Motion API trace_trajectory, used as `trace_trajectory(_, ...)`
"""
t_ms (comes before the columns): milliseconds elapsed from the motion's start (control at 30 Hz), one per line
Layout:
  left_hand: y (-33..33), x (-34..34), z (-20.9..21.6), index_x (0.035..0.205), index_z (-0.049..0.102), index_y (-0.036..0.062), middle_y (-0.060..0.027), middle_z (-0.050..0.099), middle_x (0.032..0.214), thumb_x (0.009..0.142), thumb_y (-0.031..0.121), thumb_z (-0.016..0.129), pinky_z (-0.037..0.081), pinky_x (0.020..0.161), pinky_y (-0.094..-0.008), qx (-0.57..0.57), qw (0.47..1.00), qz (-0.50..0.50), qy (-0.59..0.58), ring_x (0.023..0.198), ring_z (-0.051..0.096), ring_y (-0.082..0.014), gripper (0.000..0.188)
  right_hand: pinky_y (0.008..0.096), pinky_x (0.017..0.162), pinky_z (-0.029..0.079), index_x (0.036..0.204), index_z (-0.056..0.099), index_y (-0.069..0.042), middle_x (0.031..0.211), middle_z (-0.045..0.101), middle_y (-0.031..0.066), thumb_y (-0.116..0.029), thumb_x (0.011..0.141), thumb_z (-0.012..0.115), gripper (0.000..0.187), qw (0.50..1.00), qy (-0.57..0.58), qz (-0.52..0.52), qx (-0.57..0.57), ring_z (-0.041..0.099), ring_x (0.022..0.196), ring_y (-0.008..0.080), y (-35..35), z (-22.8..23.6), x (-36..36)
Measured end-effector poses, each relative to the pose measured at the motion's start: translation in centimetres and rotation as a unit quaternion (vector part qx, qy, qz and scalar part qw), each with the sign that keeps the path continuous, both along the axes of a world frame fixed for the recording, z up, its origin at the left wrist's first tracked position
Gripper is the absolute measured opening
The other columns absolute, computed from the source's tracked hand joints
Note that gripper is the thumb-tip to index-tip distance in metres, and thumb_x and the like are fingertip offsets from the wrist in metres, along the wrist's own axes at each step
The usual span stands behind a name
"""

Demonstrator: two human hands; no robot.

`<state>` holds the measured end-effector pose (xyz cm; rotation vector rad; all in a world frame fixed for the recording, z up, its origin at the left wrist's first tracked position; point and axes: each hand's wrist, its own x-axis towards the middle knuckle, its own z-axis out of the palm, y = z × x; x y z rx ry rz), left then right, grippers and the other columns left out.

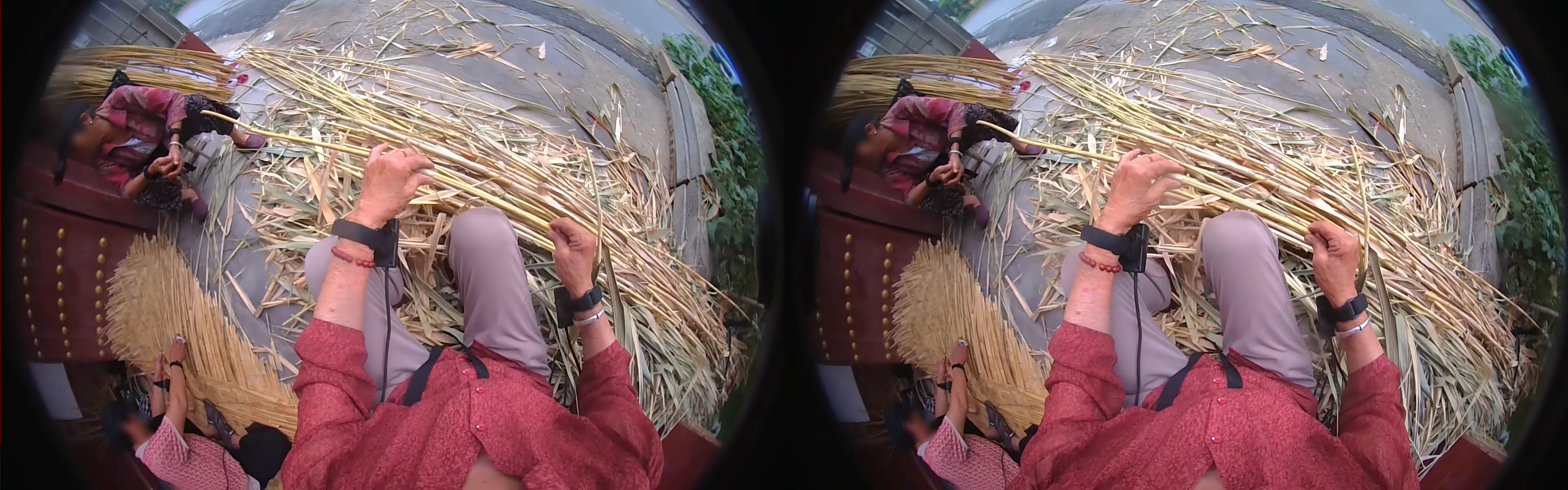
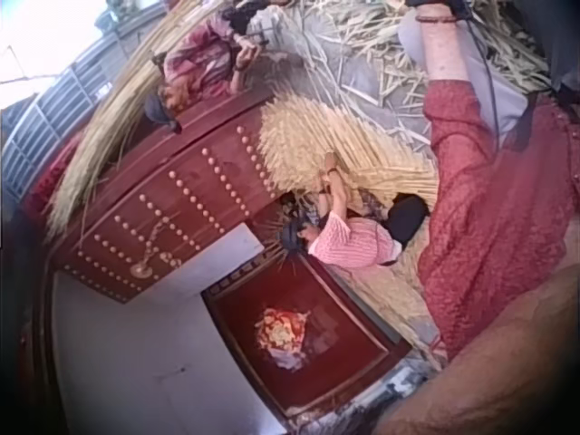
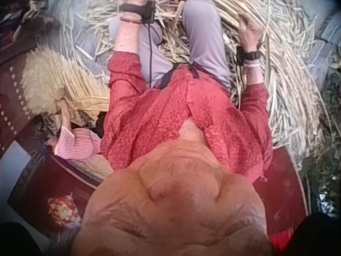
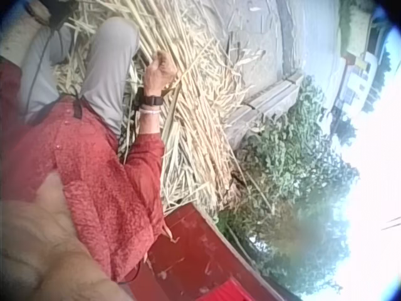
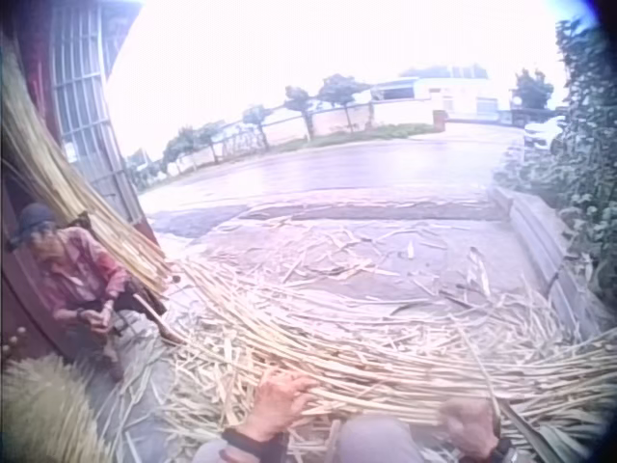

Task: The recorder is weaving long, flat straw or reed materials into a larger structure while sitting on the ground.

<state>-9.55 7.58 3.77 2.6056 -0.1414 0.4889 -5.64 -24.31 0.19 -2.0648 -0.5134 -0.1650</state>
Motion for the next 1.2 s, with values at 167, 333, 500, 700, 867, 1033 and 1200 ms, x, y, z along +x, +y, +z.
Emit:
trace_trajectory(167,0.0,0.1,0.1,0.076,0.068,0.0053,-0.0063,0.064,0.071,0.069,0.017,0.066,0.044,0.072,-0.0320,-0.035,0.999,0.002,0.005,0.070,0.061,-0.0224,0.013,0.0271,0.056,0.042,0.077,0.060,0.000,0.066,0.058,0.0093,0.004,0.069,0.059,0.009,1.000,-0.003,-0.001,-0.003,0.055,0.059,0.0187,-0.1,-0.4,0.3)
trace_trajectory(333,0.2,0.1,0.1,0.074,0.067,0.0017,-0.0066,0.062,0.064,0.067,0.012,0.065,0.045,0.059,-0.0263,-0.177,0.981,0.017,0.078,0.059,0.058,-0.0151,0.012,0.0290,0.056,0.042,0.074,0.058,-0.001,0.066,0.057,0.0096,0.005,0.068,0.060,0.009,0.999,-0.048,-0.005,-0.023,0.055,0.060,0.0220,0.1,0.1,-0.1)
trace_trajectory(500,0.1,0.5,-0.4,0.071,0.069,0.0075,-0.0077,0.063,0.063,0.065,0.019,0.066,0.047,0.060,-0.0305,-0.206,0.966,0.101,0.118,0.060,0.061,-0.0193,0.014,0.0317,0.054,0.042,0.071,0.057,-0.003,0.065,0.057,0.0093,0.005,0.066,0.063,0.011,0.985,-0.159,-0.031,-0.052,0.055,0.060,0.0251,0.7,0.8,-0.7)
trace_trajectory(700,-0.5,0.9,-0.7,0.071,0.068,0.0065,-0.0073,0.062,0.059,0.066,0.020,0.064,0.045,0.058,-0.0292,-0.228,0.957,0.128,0.125,0.055,0.058,-0.0175,0.015,0.0326,0.053,0.040,0.070,0.057,-0.004,0.064,0.055,0.0087,0.005,0.064,0.063,0.012,0.972,-0.220,-0.042,-0.065,0.053,0.058,0.0252,0.6,1.0,-0.8)
trace_trajectory(867,1.7,1.4,-0.6,0.070,0.068,0.0047,-0.0036,0.056,0.051,0.071,0.015,0.063,0.039,0.049,-0.0263,-0.331,0.929,0.162,0.019,0.046,0.047,-0.0100,0.012,0.0324,0.053,0.040,0.069,0.056,-0.005,0.063,0.055,0.0081,0.006,0.063,0.062,0.013,0.974,-0.213,-0.035,-0.061,0.053,0.058,0.0249,0.3,1.0,-1.2)
trace_trajectory(1033,0.4,1.5,0.6,0.076,0.069,0.0034,-0.0016,0.055,0.053,0.073,0.017,0.067,0.037,0.046,-0.0241,-0.302,0.940,0.145,0.069,0.047,0.044,-0.0063,0.014,0.0326,0.054,0.041,0.067,0.055,-0.005,0.063,0.055,0.0086,0.007,0.062,0.062,0.014,0.983,-0.165,-0.054,-0.061,0.054,0.060,0.0251,-0.6,0.1,-1.3)
trace_trajectory(1200,-1.1,0.9,0.9,0.085,0.068,0.0013,-0.0094,0.066,0.075,0.072,0.023,0.065,0.046,0.062,-0.0254,-0.191,0.971,0.002,0.144,0.064,0.060,-0.0146,0.025,0.0324,0.053,0.041,0.069,0.055,-0.005,0.063,0.053,0.0091,0.007,0.064,0.061,0.014,0.978,-0.189,-0.060,-0.070,0.053,0.060,0.0254,-0.3,0.8,-0.5)
